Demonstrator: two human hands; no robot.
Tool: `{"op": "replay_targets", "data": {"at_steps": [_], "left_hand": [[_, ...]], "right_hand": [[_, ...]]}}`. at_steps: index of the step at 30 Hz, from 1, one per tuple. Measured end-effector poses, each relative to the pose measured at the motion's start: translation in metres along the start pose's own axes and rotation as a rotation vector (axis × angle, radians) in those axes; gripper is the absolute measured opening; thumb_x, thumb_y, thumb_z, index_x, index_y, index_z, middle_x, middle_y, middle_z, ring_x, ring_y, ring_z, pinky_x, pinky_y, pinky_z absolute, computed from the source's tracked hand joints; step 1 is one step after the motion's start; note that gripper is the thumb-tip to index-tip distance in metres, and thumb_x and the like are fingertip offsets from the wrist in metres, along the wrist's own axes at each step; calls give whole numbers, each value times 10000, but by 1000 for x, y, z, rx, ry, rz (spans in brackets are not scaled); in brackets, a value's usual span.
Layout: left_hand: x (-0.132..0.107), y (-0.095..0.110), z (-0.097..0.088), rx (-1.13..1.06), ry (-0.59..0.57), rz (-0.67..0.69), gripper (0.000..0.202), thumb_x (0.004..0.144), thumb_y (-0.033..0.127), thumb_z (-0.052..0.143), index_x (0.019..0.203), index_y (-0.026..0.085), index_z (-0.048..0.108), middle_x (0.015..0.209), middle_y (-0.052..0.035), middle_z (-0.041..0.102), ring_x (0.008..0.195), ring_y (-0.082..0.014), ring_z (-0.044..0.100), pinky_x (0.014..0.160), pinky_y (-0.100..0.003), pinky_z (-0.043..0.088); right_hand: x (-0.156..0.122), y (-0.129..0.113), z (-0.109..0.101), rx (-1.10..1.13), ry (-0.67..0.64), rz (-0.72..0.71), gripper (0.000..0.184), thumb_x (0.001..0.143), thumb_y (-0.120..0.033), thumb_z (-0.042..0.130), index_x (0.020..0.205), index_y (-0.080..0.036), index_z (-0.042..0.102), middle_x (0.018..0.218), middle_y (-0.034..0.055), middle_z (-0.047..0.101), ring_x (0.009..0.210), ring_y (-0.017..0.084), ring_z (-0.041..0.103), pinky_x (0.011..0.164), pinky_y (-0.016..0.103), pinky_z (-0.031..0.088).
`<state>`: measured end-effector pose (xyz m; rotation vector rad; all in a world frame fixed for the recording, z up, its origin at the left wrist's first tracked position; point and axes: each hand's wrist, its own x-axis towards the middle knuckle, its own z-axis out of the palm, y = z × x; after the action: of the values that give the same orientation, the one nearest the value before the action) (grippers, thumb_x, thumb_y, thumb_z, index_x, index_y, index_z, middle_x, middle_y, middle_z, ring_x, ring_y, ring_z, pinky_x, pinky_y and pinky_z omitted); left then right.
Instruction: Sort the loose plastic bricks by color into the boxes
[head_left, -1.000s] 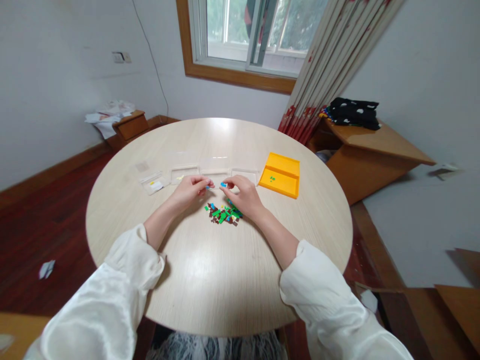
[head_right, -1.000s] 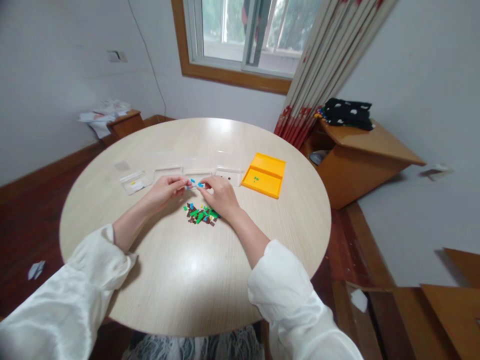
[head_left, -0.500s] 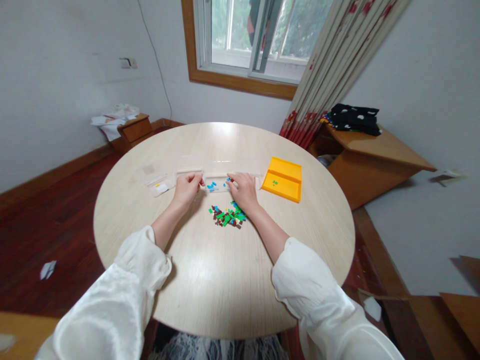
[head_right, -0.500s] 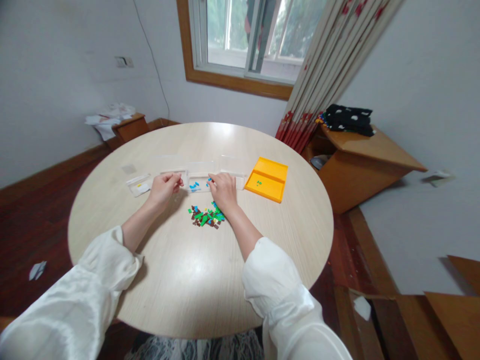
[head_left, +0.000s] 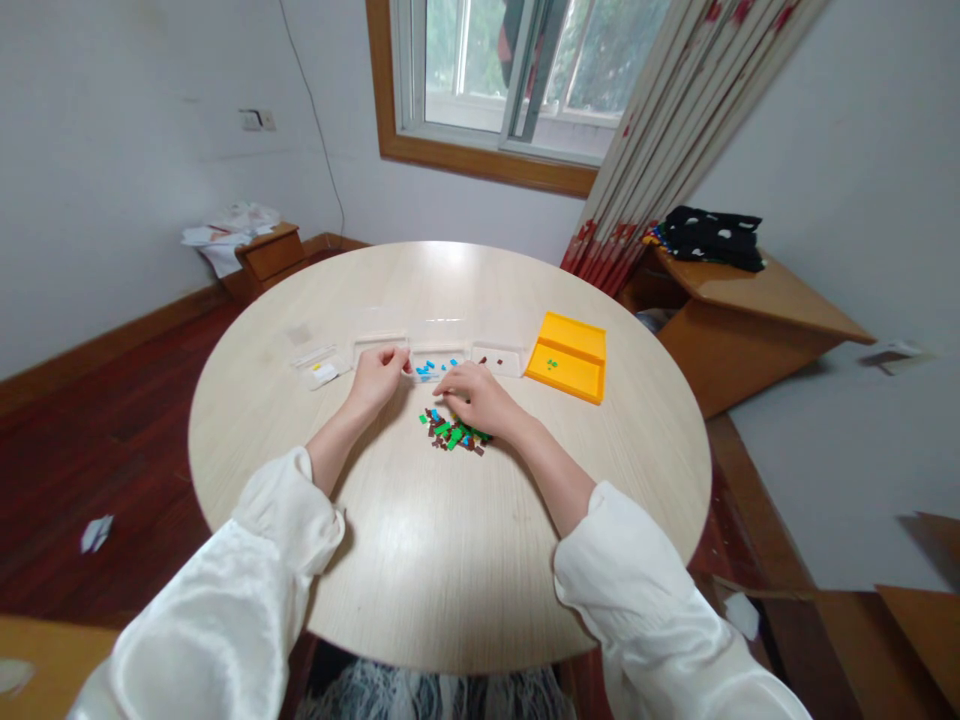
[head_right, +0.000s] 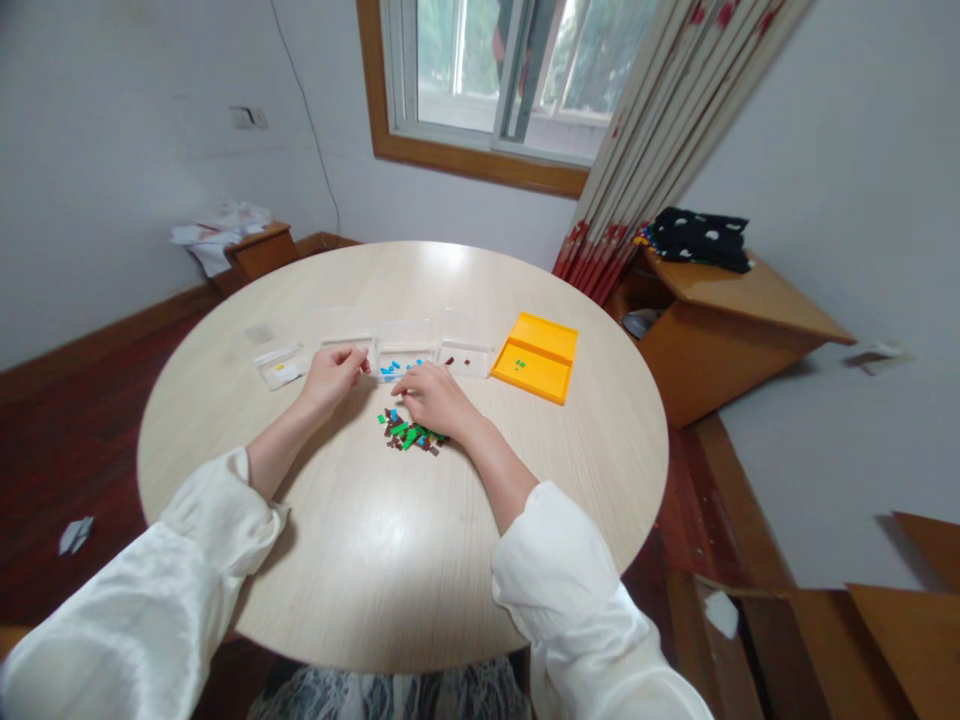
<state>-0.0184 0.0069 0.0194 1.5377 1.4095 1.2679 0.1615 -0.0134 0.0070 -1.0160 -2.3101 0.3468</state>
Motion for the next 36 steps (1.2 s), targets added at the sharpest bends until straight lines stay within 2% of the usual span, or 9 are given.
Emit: {"op": "replay_targets", "data": {"at_steps": [3, 7, 15, 21, 27, 31, 36], "left_hand": [[0, 0, 0, 9, 5, 1, 288, 761, 266, 476, 492, 168, 514, 407, 47, 370, 466, -104, 358, 489, -228, 260], [0, -1, 0, 22, 9, 12, 296, 767, 281, 481, 496, 167, 516, 408, 50, 365, 463, -102, 355, 487, -229, 256], [0, -5, 1, 30, -29, 24, 292, 757, 287, 498, 491, 168, 521, 427, 37, 404, 472, -106, 370, 479, -232, 255], [-1, -3, 2, 31, -243, 43, 259, 740, 290, 540, 517, 159, 559, 455, 35, 443, 482, -98, 376, 504, -230, 286], [-2, -4, -5, 94, -449, 130, 92, 644, 205, 591, 642, 150, 665, 588, -5, 595, 534, -107, 440, 536, -232, 319], [-5, -1, -11, 140, -600, 165, 146, 603, 149, 577, 672, 158, 704, 566, -2, 593, 498, -94, 420, 502, -224, 299], [-8, 3, -9, 166, -699, 223, 84, 601, 194, 646, 648, 162, 707, 572, -11, 610, 499, -91, 436, 484, -216, 306]], "right_hand": [[-1, -6, -3, -7, -118, -35, 242, 759, -18, 556, 815, -188, 718, 865, 39, 691, 897, 177, 566, 854, 345, 393], [-1, -8, -4, -15, -187, -44, 282, 757, -7, 549, 845, -205, 730, 866, 27, 694, 888, 169, 567, 851, 346, 390], [-3, 3, -4, -103, -101, 40, 173, 776, -57, 596, 788, -179, 719, 820, 49, 694, 844, 178, 576, 805, 339, 382], [-6, 9, -5, -72, -63, 41, 158, 784, -108, 648, 904, -190, 711, 911, 63, 694, 884, 181, 579, 830, 339, 385], [-6, 6, -4, -73, -120, 72, 88, 813, -127, 622, 829, -165, 700, 849, 57, 662, 859, 173, 559, 825, 334, 378], [-10, 5, -5, -68, -88, 91, 81, 812, -107, 611, 825, -155, 676, 832, 50, 653, 850, 167, 545, 811, 316, 372], [-13, 6, -5, -59, -49, 111, 54, 798, -116, 632, 800, -163, 658, 818, 43, 638, 858, 173, 534, 795, 313, 374]]}}
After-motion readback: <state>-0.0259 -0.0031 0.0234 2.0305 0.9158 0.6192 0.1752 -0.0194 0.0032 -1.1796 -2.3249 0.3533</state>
